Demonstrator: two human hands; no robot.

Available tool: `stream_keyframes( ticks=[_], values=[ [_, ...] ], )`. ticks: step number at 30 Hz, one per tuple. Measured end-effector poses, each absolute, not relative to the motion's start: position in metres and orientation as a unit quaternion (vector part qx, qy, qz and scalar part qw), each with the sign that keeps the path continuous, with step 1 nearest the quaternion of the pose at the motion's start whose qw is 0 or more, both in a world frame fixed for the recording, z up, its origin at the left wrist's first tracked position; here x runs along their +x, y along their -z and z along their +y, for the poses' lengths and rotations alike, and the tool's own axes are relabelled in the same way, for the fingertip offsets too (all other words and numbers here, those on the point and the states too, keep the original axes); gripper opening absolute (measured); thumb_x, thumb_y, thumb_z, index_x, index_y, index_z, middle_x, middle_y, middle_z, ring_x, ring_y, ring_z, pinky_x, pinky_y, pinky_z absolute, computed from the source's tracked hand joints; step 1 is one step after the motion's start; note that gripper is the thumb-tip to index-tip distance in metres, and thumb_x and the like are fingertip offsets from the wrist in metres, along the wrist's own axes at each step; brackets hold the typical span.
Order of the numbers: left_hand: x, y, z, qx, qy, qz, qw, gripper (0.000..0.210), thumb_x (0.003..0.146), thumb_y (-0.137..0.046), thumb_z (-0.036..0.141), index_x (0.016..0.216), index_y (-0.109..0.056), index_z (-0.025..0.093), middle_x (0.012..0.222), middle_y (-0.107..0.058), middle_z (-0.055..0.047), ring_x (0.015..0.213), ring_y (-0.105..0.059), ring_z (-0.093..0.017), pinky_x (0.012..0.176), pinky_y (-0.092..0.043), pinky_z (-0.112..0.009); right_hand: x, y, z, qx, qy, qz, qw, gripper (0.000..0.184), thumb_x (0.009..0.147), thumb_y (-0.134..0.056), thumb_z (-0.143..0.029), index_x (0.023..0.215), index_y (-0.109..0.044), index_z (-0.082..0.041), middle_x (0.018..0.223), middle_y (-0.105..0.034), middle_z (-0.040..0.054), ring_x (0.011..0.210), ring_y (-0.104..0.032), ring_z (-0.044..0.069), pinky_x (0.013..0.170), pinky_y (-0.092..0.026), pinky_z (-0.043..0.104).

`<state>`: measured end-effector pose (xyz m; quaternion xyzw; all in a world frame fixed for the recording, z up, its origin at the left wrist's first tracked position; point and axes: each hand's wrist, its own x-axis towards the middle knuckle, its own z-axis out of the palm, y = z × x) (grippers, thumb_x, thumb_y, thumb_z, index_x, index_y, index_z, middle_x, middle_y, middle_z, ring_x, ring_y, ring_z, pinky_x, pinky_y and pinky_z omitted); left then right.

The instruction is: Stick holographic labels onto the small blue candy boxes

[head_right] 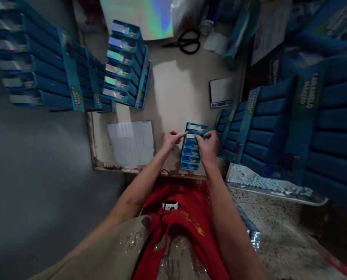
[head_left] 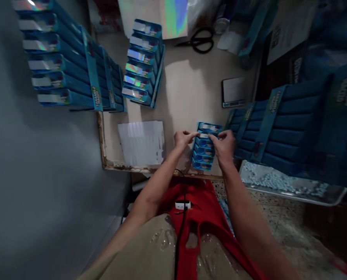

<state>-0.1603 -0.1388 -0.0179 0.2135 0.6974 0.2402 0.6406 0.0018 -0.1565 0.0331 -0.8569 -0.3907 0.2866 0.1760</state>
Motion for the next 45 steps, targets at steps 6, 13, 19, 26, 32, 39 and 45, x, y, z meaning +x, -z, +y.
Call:
stream_keyframes(
  ticks=[6, 13, 19, 26, 32, 39, 45],
  values=[
    [-0.277, 0.007, -0.129, 0.508, -0.171, 0.758, 0.372, 0.033, 0.082, -0.083, 0.018, 0.114, -0.074, 0.022, 0.125, -0.069, -0.013, 0.128, -0.058, -0.032, 0.109, -0.043, -0.042, 0.002, -0.048, -0.185, -0.830, -0.260, -0.437, 0.229, 0.034, 0.086, -0.060, -0.044, 0.111, -0.058, -0.021, 0.092, -0.063, 0.0053, 0.081, -0.061, 0.025, 0.082, -0.050, 0.041],
    [-0.374, 0.035, -0.102, 0.633, -0.038, 0.693, 0.343, 0.033, 0.069, -0.094, 0.026, 0.096, -0.075, 0.020, 0.116, -0.068, -0.013, 0.123, -0.055, -0.036, 0.109, -0.039, -0.044, -0.077, -0.051, -0.179, -0.681, -0.356, -0.608, 0.200, 0.021, 0.098, -0.054, -0.040, 0.099, -0.068, -0.025, 0.100, -0.069, 0.0095, 0.094, -0.063, 0.027, 0.094, -0.052, 0.043],
    [-0.357, 0.020, -0.088, 0.641, -0.069, 0.645, 0.410, 0.020, 0.089, -0.073, 0.032, 0.073, -0.074, 0.021, 0.087, -0.069, -0.008, 0.094, -0.064, -0.025, 0.087, -0.044, -0.033, -0.132, -0.020, -0.146, -0.615, -0.350, -0.685, 0.171, 0.034, 0.103, -0.045, -0.026, 0.122, -0.073, -0.023, 0.119, -0.071, 0.0127, 0.113, -0.062, 0.028, 0.104, -0.049, 0.042],
    [-0.344, -0.018, -0.081, 0.655, -0.067, 0.619, 0.428, 0.011, 0.088, -0.073, 0.027, 0.087, -0.083, 0.022, 0.091, -0.077, -0.007, 0.093, -0.068, -0.024, 0.079, -0.042, -0.029, -0.158, -0.017, -0.113, -0.610, -0.286, -0.728, 0.126, 0.037, 0.103, -0.045, -0.022, 0.127, -0.074, -0.020, 0.133, -0.069, 0.0144, 0.121, -0.056, 0.032, 0.105, -0.045, 0.046],
    [-0.350, -0.017, -0.086, 0.651, -0.067, 0.623, 0.428, 0.011, 0.088, -0.073, 0.025, 0.083, -0.082, 0.022, 0.088, -0.076, -0.006, 0.088, -0.065, -0.023, 0.077, -0.040, -0.029, -0.148, 0.001, -0.101, -0.618, -0.417, -0.643, 0.175, 0.025, 0.094, -0.057, -0.021, 0.097, -0.081, -0.022, 0.103, -0.079, 0.0081, 0.102, -0.067, 0.025, 0.096, -0.048, 0.039],
    [-0.340, -0.009, -0.084, 0.626, -0.074, 0.617, 0.471, 0.011, 0.086, -0.074, 0.026, 0.080, -0.082, 0.021, 0.076, -0.071, -0.003, 0.079, -0.062, -0.019, 0.072, -0.037, -0.027, -0.135, 0.001, -0.096, -0.631, -0.419, -0.619, 0.208, 0.032, 0.092, -0.060, -0.020, 0.117, -0.080, -0.019, 0.107, -0.079, 0.0090, 0.099, -0.067, 0.025, 0.093, -0.049, 0.039],
    [-0.331, -0.005, -0.079, 0.610, -0.083, 0.630, 0.474, 0.010, 0.082, -0.075, 0.023, 0.074, -0.079, 0.019, 0.073, -0.069, -0.003, 0.075, -0.059, -0.019, 0.070, -0.037, -0.028, -0.147, -0.018, -0.105, -0.580, -0.241, -0.774, 0.081, 0.038, 0.106, -0.046, -0.024, 0.132, -0.073, -0.022, 0.134, -0.070, 0.0149, 0.120, -0.055, 0.035, 0.101, -0.042, 0.050]
  ],
)
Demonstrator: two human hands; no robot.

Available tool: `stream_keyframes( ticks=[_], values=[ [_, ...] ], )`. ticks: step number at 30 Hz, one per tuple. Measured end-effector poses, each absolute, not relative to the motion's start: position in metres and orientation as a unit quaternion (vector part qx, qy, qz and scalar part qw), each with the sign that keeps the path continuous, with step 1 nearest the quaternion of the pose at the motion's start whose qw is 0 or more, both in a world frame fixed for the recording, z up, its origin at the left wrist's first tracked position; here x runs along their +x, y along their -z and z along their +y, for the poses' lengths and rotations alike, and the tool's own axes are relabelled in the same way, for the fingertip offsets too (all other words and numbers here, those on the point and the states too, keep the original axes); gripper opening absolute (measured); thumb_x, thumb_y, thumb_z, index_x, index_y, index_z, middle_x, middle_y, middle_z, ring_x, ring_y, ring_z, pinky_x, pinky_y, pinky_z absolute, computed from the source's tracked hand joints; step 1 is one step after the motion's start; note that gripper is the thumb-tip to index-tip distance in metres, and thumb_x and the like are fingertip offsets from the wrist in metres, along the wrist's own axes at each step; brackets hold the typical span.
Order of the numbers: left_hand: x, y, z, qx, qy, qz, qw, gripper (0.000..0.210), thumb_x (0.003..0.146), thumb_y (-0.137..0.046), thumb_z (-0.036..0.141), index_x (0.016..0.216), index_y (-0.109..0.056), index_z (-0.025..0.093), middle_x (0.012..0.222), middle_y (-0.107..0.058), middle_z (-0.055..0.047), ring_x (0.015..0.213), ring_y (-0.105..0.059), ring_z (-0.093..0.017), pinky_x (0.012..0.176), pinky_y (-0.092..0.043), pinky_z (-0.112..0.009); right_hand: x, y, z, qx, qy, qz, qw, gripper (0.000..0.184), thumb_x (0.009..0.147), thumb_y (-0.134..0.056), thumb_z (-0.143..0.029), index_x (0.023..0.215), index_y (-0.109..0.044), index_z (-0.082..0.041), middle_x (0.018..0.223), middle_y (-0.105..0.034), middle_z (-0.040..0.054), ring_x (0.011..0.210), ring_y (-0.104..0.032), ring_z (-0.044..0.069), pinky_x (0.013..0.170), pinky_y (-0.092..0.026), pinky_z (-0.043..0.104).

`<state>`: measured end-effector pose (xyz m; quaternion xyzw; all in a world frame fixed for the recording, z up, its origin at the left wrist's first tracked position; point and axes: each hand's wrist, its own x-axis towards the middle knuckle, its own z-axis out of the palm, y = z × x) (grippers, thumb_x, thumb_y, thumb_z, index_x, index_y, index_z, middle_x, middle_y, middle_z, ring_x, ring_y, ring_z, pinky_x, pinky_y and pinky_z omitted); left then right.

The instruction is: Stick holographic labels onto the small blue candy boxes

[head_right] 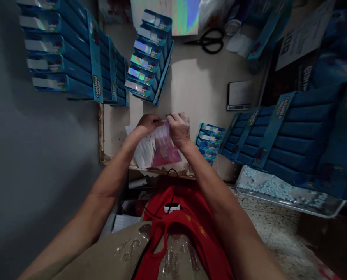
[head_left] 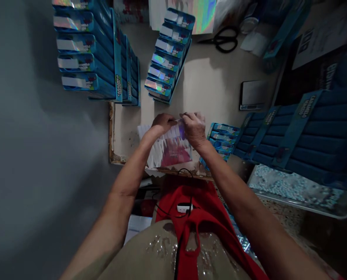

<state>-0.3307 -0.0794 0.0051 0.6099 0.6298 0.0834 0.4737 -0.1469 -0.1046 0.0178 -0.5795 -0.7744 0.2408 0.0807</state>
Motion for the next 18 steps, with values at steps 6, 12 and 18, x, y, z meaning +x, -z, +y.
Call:
stream_keyframes(
  ticks=[6, 12, 18],
  values=[
    [-0.332, -0.001, -0.083, 0.555, -0.099, 0.654, 0.504, 0.024, 0.079, -0.078, 0.022, 0.057, -0.070, 0.017, 0.057, -0.056, 0.000, 0.065, -0.052, -0.016, 0.067, -0.033, -0.028, -0.161, -0.004, -0.131, -0.556, -0.258, -0.790, 0.008, 0.055, 0.105, -0.034, -0.016, 0.156, -0.054, -0.017, 0.152, -0.059, 0.0198, 0.132, -0.053, 0.037, 0.105, -0.044, 0.052],
    [-0.337, 0.002, -0.090, 0.541, -0.060, 0.646, 0.535, 0.016, 0.083, -0.071, 0.024, 0.071, -0.078, 0.016, 0.062, -0.061, 0.002, 0.065, -0.052, -0.013, 0.064, -0.032, -0.025, -0.147, 0.007, -0.164, -0.509, -0.259, -0.820, 0.042, 0.055, 0.104, -0.036, -0.015, 0.157, -0.050, -0.008, 0.161, -0.051, 0.0220, 0.146, -0.045, 0.035, 0.118, -0.038, 0.051],
    [-0.337, -0.006, -0.093, 0.599, 0.027, 0.643, 0.476, 0.020, 0.086, -0.071, 0.031, 0.092, -0.085, 0.018, 0.081, -0.074, -0.001, 0.076, -0.060, -0.016, 0.069, -0.037, -0.026, -0.135, 0.004, -0.166, -0.533, -0.228, -0.812, 0.066, 0.033, 0.106, -0.045, -0.021, 0.123, -0.074, -0.018, 0.127, -0.073, 0.0165, 0.126, -0.056, 0.031, 0.106, -0.042, 0.046]
  ],
)
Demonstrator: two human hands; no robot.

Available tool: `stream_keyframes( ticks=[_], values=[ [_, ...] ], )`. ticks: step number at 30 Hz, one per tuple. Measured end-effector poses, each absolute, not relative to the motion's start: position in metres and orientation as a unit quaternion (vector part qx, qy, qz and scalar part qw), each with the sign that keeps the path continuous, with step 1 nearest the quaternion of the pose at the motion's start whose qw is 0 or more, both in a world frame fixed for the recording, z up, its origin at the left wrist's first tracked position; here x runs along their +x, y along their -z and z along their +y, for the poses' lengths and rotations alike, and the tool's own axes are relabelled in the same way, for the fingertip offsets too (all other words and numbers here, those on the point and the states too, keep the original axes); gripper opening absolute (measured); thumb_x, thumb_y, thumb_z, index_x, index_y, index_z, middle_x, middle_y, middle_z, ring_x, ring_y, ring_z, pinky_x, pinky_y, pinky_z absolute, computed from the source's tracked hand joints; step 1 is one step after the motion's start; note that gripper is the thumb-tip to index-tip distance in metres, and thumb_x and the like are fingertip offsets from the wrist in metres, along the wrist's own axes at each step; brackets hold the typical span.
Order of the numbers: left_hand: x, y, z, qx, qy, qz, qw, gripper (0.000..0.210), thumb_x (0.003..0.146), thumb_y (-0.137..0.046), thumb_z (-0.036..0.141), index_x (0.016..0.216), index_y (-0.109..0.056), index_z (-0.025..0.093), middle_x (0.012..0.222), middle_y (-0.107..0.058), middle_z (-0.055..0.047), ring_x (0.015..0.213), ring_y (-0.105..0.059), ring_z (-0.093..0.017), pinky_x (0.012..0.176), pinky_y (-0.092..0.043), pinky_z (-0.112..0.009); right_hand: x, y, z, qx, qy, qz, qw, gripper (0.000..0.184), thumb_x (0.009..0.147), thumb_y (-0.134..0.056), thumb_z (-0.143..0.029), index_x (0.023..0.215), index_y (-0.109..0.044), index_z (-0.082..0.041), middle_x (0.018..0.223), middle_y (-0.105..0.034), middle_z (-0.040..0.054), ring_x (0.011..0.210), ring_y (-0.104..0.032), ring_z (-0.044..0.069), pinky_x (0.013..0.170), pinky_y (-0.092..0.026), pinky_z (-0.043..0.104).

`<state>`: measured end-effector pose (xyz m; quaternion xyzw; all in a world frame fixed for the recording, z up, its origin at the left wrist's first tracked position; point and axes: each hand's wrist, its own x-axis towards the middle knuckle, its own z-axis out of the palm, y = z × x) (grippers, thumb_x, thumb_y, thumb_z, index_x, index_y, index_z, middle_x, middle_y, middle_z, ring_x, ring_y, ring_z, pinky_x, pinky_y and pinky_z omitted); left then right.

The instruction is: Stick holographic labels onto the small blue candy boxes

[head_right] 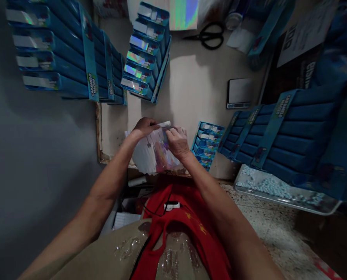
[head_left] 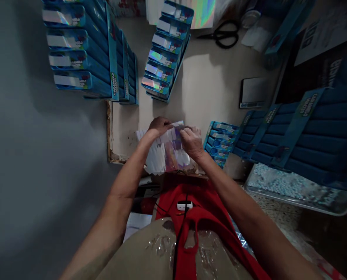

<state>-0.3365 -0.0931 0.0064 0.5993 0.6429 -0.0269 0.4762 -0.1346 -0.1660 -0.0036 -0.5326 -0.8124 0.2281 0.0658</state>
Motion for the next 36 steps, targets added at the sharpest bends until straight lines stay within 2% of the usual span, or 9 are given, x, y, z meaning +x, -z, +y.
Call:
stream_keyframes(
  ticks=[2, 5, 12, 15, 20, 25, 29, 33, 36],
  values=[
    [-0.333, -0.011, -0.093, 0.605, 0.046, 0.648, 0.460, 0.022, 0.089, -0.070, 0.033, 0.097, -0.086, 0.020, 0.087, -0.077, -0.002, 0.081, -0.062, -0.017, 0.070, -0.038, -0.027, -0.135, 0.001, -0.162, -0.544, -0.206, -0.809, 0.082, 0.028, 0.105, -0.049, -0.023, 0.115, -0.075, -0.019, 0.135, -0.070, 0.0170, 0.129, -0.053, 0.032, 0.105, -0.042, 0.047],
    [-0.327, -0.017, -0.093, 0.607, 0.047, 0.650, 0.455, 0.023, 0.092, -0.071, 0.036, 0.098, -0.086, 0.020, 0.091, -0.078, -0.005, 0.085, -0.064, -0.019, 0.072, -0.038, -0.028, -0.138, -0.001, -0.154, -0.542, -0.198, -0.811, 0.092, 0.029, 0.103, -0.050, -0.022, 0.122, -0.071, -0.018, 0.151, -0.061, 0.0172, 0.134, -0.050, 0.034, 0.106, -0.042, 0.048],
    [-0.324, -0.017, -0.094, 0.602, 0.066, 0.668, 0.432, 0.023, 0.092, -0.070, 0.037, 0.101, -0.086, 0.024, 0.096, -0.080, -0.005, 0.089, -0.068, -0.021, 0.071, -0.041, -0.029, -0.138, 0.005, -0.157, -0.520, -0.262, -0.806, 0.106, 0.052, 0.101, -0.037, -0.010, 0.149, -0.056, -0.014, 0.145, -0.067, 0.0171, 0.133, -0.059, 0.028, 0.111, -0.045, 0.045],
    [-0.326, -0.013, -0.095, 0.607, 0.072, 0.658, 0.439, 0.022, 0.089, -0.071, 0.033, 0.099, -0.086, 0.021, 0.091, -0.079, -0.005, 0.086, -0.067, -0.019, 0.070, -0.040, -0.029, -0.131, 0.006, -0.163, -0.541, -0.306, -0.773, 0.129, 0.056, 0.096, -0.045, -0.012, 0.151, -0.055, -0.016, 0.138, -0.070, 0.0170, 0.126, -0.063, 0.030, 0.110, -0.048, 0.047],
    [-0.324, -0.010, -0.095, 0.612, 0.069, 0.642, 0.456, 0.021, 0.088, -0.070, 0.029, 0.098, -0.086, 0.019, 0.086, -0.078, -0.004, 0.082, -0.066, -0.019, 0.070, -0.040, -0.028, -0.123, 0.010, -0.160, -0.583, -0.365, -0.707, 0.166, 0.047, 0.094, -0.058, -0.022, 0.141, -0.062, -0.022, 0.128, -0.074, 0.0125, 0.119, -0.063, 0.033, 0.106, -0.050, 0.051],
    [-0.322, -0.012, -0.099, 0.602, 0.076, 0.655, 0.450, 0.024, 0.091, -0.069, 0.032, 0.101, -0.086, 0.019, 0.091, -0.079, -0.006, 0.086, -0.067, -0.021, 0.072, -0.041, -0.029, -0.127, 0.014, -0.154, -0.596, -0.377, -0.689, 0.167, 0.047, 0.089, -0.060, -0.018, 0.136, -0.065, -0.023, 0.112, -0.076, 0.0085, 0.110, -0.064, 0.031, 0.106, -0.047, 0.050],
    [-0.322, -0.003, -0.100, 0.609, 0.067, 0.673, 0.414, 0.022, 0.092, -0.069, 0.033, 0.100, -0.085, 0.020, 0.098, -0.079, -0.009, 0.093, -0.069, -0.024, 0.077, -0.044, -0.032, -0.126, 0.003, -0.159, -0.607, -0.375, -0.680, 0.169, 0.046, 0.086, -0.058, -0.017, 0.131, -0.067, -0.020, 0.100, -0.074, 0.0081, 0.102, -0.063, 0.030, 0.099, -0.048, 0.047],
    [-0.324, 0.023, -0.095, 0.641, 0.000, 0.668, 0.377, 0.018, 0.095, -0.069, 0.031, 0.091, -0.083, 0.019, 0.099, -0.078, -0.011, 0.099, -0.069, -0.026, 0.088, -0.049, -0.035, -0.115, -0.025, -0.170, -0.641, -0.416, -0.617, 0.190, 0.045, 0.082, -0.061, -0.019, 0.126, -0.068, -0.021, 0.085, -0.068, 0.0033, 0.087, -0.063, 0.026, 0.087, -0.050, 0.042],
    [-0.324, 0.036, -0.097, 0.659, -0.113, 0.659, 0.344, 0.013, 0.091, -0.075, 0.029, 0.099, -0.081, 0.020, 0.110, -0.076, -0.012, 0.112, -0.067, -0.029, 0.102, -0.050, -0.040, -0.100, -0.050, -0.178, -0.675, -0.481, -0.504, 0.243, 0.048, 0.079, -0.067, -0.024, 0.127, -0.063, -0.022, 0.080, -0.064, -0.0014, 0.074, -0.061, 0.021, 0.075, -0.050, 0.036]
  ],
)
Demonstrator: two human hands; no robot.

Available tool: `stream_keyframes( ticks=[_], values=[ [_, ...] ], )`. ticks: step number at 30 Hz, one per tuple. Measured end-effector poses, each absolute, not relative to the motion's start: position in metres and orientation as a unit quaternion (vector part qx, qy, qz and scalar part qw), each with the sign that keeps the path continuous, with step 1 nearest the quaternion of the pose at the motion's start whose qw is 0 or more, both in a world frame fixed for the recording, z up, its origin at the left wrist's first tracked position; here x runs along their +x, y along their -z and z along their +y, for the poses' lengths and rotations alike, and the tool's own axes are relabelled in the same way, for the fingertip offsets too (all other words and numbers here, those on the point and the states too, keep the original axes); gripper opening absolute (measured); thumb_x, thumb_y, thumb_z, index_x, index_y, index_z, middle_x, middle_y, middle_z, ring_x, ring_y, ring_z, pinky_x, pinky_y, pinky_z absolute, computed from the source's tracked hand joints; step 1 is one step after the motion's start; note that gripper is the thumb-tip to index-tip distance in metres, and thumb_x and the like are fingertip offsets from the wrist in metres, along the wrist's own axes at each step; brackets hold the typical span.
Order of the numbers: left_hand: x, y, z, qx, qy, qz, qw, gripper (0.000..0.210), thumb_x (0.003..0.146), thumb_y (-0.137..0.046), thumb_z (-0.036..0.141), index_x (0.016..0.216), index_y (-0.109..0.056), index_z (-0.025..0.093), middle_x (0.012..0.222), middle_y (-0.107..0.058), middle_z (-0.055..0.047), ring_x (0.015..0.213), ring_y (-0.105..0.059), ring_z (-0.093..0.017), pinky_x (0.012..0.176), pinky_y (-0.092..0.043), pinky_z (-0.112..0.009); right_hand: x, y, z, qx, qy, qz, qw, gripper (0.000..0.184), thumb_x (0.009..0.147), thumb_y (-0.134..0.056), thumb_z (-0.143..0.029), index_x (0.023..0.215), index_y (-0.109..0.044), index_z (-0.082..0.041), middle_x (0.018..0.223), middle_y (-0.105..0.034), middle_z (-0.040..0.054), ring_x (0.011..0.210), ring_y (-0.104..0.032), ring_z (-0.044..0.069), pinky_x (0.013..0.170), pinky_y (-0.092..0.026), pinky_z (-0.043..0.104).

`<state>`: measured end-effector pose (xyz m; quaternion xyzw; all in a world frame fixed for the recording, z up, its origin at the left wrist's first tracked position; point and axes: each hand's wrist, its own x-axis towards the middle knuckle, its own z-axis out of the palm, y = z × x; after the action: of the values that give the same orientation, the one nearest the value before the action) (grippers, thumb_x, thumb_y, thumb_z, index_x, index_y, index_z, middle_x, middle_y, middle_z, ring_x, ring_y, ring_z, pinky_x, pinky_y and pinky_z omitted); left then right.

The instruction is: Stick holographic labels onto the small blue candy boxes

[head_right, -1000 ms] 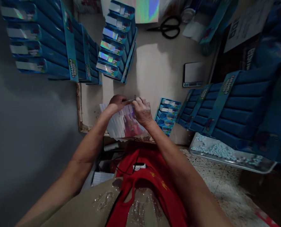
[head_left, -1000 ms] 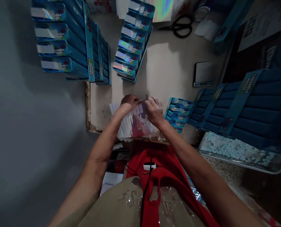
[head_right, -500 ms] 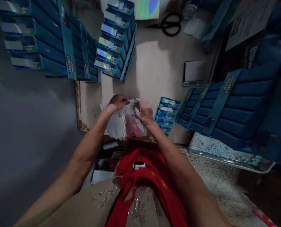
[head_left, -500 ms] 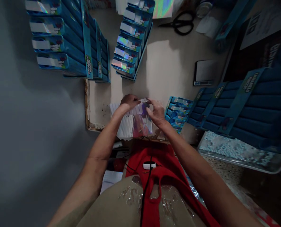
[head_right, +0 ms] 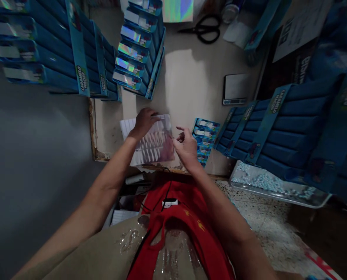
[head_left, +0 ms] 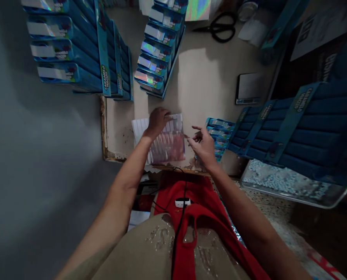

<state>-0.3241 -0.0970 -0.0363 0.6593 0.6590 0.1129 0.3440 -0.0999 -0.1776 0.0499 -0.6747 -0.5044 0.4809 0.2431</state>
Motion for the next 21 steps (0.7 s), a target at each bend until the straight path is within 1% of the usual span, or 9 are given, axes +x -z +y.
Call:
stream_keyframes(
  ticks=[3, 5, 8, 10, 11, 13, 16, 19, 21],
  values=[
    [-0.315, 0.029, -0.116, 0.612, -0.250, 0.691, 0.293, 0.017, 0.096, -0.071, 0.032, 0.106, -0.079, 0.022, 0.119, -0.074, -0.012, 0.121, -0.063, -0.027, 0.111, -0.048, -0.042, -0.084, -0.071, -0.183, -0.667, -0.552, -0.398, 0.303, 0.050, 0.075, -0.073, -0.029, 0.123, -0.059, -0.025, 0.079, -0.062, -0.0043, 0.070, -0.059, 0.017, 0.068, -0.047, 0.031],
    [-0.301, 0.013, -0.134, 0.545, -0.319, 0.700, 0.333, 0.024, 0.100, -0.067, 0.043, 0.104, -0.078, 0.022, 0.115, -0.075, -0.010, 0.117, -0.066, -0.025, 0.109, -0.050, -0.040, -0.075, -0.081, -0.184, -0.655, -0.584, -0.351, 0.327, 0.051, 0.072, -0.077, -0.032, 0.119, -0.058, -0.025, 0.076, -0.061, -0.0060, 0.068, -0.057, 0.015, 0.066, -0.045, 0.029],
    [-0.272, -0.015, -0.158, 0.405, -0.349, 0.641, 0.550, 0.051, 0.094, -0.066, 0.067, 0.111, -0.076, 0.020, 0.111, -0.077, -0.010, 0.103, -0.071, -0.021, 0.094, -0.057, -0.035, -0.066, -0.091, -0.187, -0.649, -0.604, -0.328, 0.326, 0.053, 0.070, -0.080, -0.036, 0.117, -0.057, -0.024, 0.074, -0.060, -0.0068, 0.067, -0.056, 0.014, 0.067, -0.044, 0.029],
    [-0.254, -0.028, -0.166, 0.306, -0.317, 0.572, 0.692, 0.067, 0.086, -0.069, 0.077, 0.115, -0.076, 0.017, 0.111, -0.076, -0.013, 0.098, -0.072, -0.020, 0.085, -0.057, -0.032, -0.062, -0.096, -0.189, -0.651, -0.607, -0.330, 0.314, 0.053, 0.070, -0.080, -0.038, 0.117, -0.057, -0.024, 0.075, -0.061, -0.0065, 0.068, -0.057, 0.015, 0.067, -0.045, 0.029],
    [-0.246, -0.032, -0.168, 0.268, -0.295, 0.546, 0.737, 0.071, 0.082, -0.071, 0.079, 0.114, -0.076, 0.016, 0.110, -0.076, -0.014, 0.096, -0.072, -0.020, 0.083, -0.056, -0.031, -0.059, -0.098, -0.190, -0.653, -0.609, -0.330, 0.308, 0.053, 0.070, -0.079, -0.038, 0.116, -0.057, -0.024, 0.075, -0.061, -0.0065, 0.068, -0.058, 0.015, 0.067, -0.046, 0.030],
    [-0.233, -0.035, -0.168, 0.236, -0.256, 0.517, 0.782, 0.070, 0.073, -0.081, 0.076, 0.106, -0.077, 0.014, 0.104, -0.076, -0.014, 0.092, -0.071, -0.019, 0.081, -0.054, -0.029, -0.055, -0.100, -0.192, -0.655, -0.614, -0.325, 0.299, 0.054, 0.069, -0.080, -0.040, 0.116, -0.058, -0.024, 0.074, -0.062, -0.0068, 0.067, -0.059, 0.015, 0.066, -0.047, 0.030],
    [-0.222, -0.032, -0.167, 0.247, -0.252, 0.524, 0.775, 0.057, 0.064, -0.092, 0.062, 0.089, -0.076, 0.014, 0.090, -0.074, -0.009, 0.083, -0.067, -0.016, 0.077, -0.050, -0.027, -0.047, -0.098, -0.198, -0.655, -0.626, -0.318, 0.280, 0.056, 0.068, -0.081, -0.042, 0.115, -0.056, -0.024, 0.073, -0.063, -0.0074, 0.065, -0.059, 0.015, 0.063, -0.046, 0.029],
    [-0.213, -0.029, -0.171, 0.255, -0.287, 0.548, 0.743, 0.047, 0.063, -0.091, 0.055, 0.083, -0.074, 0.016, 0.082, -0.072, -0.005, 0.075, -0.062, -0.013, 0.073, -0.047, -0.026, -0.035, -0.092, -0.204, -0.683, -0.604, -0.308, 0.274, 0.061, 0.068, -0.081, -0.048, 0.116, -0.052, -0.024, 0.073, -0.065, -0.0070, 0.066, -0.061, 0.016, 0.063, -0.046, 0.029],
    [-0.204, -0.030, -0.175, 0.262, -0.301, 0.564, 0.722, 0.045, 0.065, -0.090, 0.055, 0.082, -0.075, 0.016, 0.079, -0.072, -0.004, 0.074, -0.062, -0.014, 0.071, -0.047, -0.027, -0.026, -0.087, -0.205, -0.725, -0.548, -0.314, 0.275, 0.062, 0.068, -0.080, -0.050, 0.116, -0.050, -0.024, 0.074, -0.067, -0.0056, 0.068, -0.064, 0.019, 0.064, -0.048, 0.030]
  ],
)
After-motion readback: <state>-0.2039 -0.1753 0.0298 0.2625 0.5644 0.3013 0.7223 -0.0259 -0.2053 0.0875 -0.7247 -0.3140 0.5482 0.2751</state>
